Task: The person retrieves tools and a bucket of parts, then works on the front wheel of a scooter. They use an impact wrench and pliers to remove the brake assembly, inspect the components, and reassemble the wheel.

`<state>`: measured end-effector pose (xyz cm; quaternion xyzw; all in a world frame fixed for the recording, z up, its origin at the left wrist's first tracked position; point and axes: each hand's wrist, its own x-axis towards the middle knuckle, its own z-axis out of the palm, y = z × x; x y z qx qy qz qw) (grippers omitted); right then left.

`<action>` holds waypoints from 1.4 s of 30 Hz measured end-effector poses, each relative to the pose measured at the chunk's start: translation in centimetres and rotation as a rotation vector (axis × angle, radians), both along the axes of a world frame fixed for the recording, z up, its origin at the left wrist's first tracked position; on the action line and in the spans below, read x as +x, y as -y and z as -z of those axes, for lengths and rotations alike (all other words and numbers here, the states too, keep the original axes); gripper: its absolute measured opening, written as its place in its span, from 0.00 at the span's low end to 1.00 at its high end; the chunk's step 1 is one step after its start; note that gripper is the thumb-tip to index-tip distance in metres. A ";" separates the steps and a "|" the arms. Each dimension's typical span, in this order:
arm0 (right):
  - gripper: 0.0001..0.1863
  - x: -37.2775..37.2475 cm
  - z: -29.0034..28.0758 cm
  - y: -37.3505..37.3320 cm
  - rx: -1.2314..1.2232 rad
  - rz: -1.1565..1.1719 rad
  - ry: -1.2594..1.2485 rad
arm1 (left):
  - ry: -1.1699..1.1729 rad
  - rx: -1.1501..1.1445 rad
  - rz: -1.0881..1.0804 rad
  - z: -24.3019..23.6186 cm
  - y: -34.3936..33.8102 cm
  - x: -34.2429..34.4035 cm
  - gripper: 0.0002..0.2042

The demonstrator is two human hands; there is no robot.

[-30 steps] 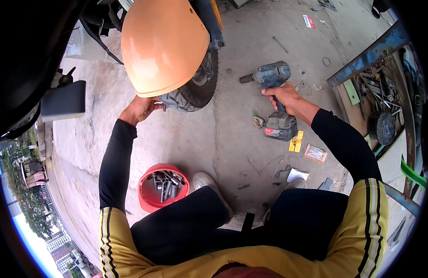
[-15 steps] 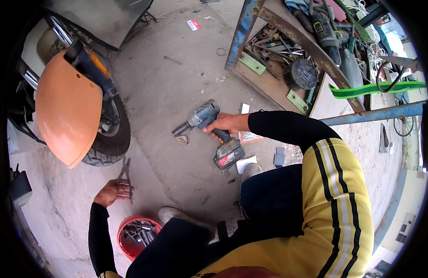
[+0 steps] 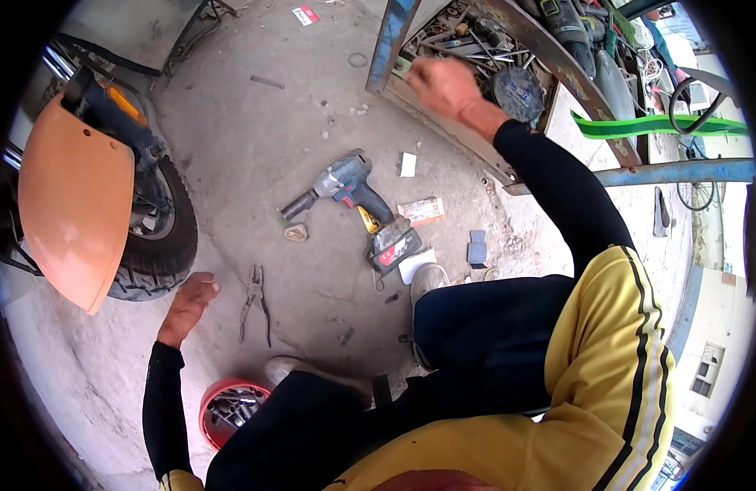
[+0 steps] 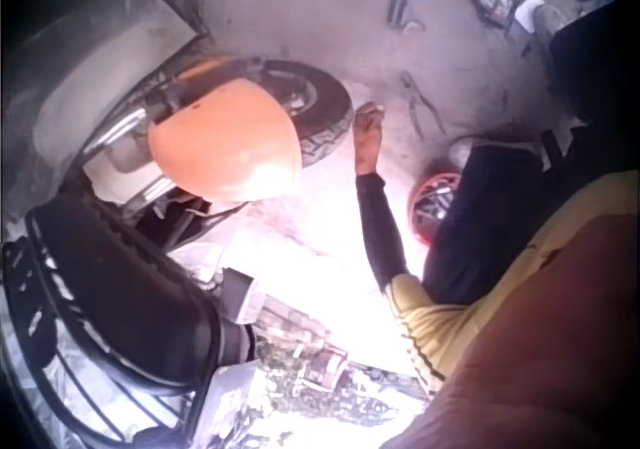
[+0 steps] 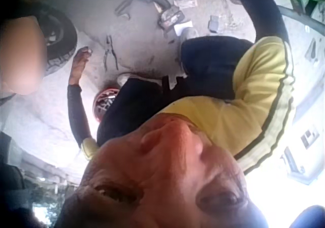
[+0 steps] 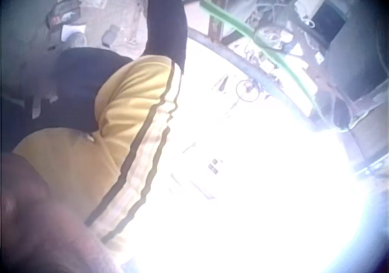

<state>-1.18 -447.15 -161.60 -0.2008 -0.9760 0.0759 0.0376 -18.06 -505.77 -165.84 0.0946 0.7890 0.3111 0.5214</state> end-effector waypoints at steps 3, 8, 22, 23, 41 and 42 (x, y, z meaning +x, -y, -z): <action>0.18 -1.3 0.3 -8.9 0.158 0.190 -0.256 | -0.090 0.038 -0.174 0.6 1.2 0.1 0.30; 0.17 -2.2 4.3 -20.7 0.274 0.372 -0.103 | -0.276 0.163 -0.314 -0.2 3.0 1.7 0.30; 0.27 0.1 7.6 -30.3 0.253 0.414 0.241 | -0.624 0.424 -0.489 -7.0 -0.3 4.1 0.45; 0.27 -0.3 6.4 -28.5 0.249 0.398 0.210 | -0.595 0.444 -0.495 -6.7 -0.2 3.9 0.43; 0.24 1.8 -2.4 -0.8 0.320 0.060 0.213 | -0.674 0.356 -0.364 -2.3 -2.4 2.6 0.23; 0.26 2.0 -3.2 0.7 0.290 -0.014 0.281 | -0.640 0.325 -0.321 -2.8 -1.4 2.4 0.29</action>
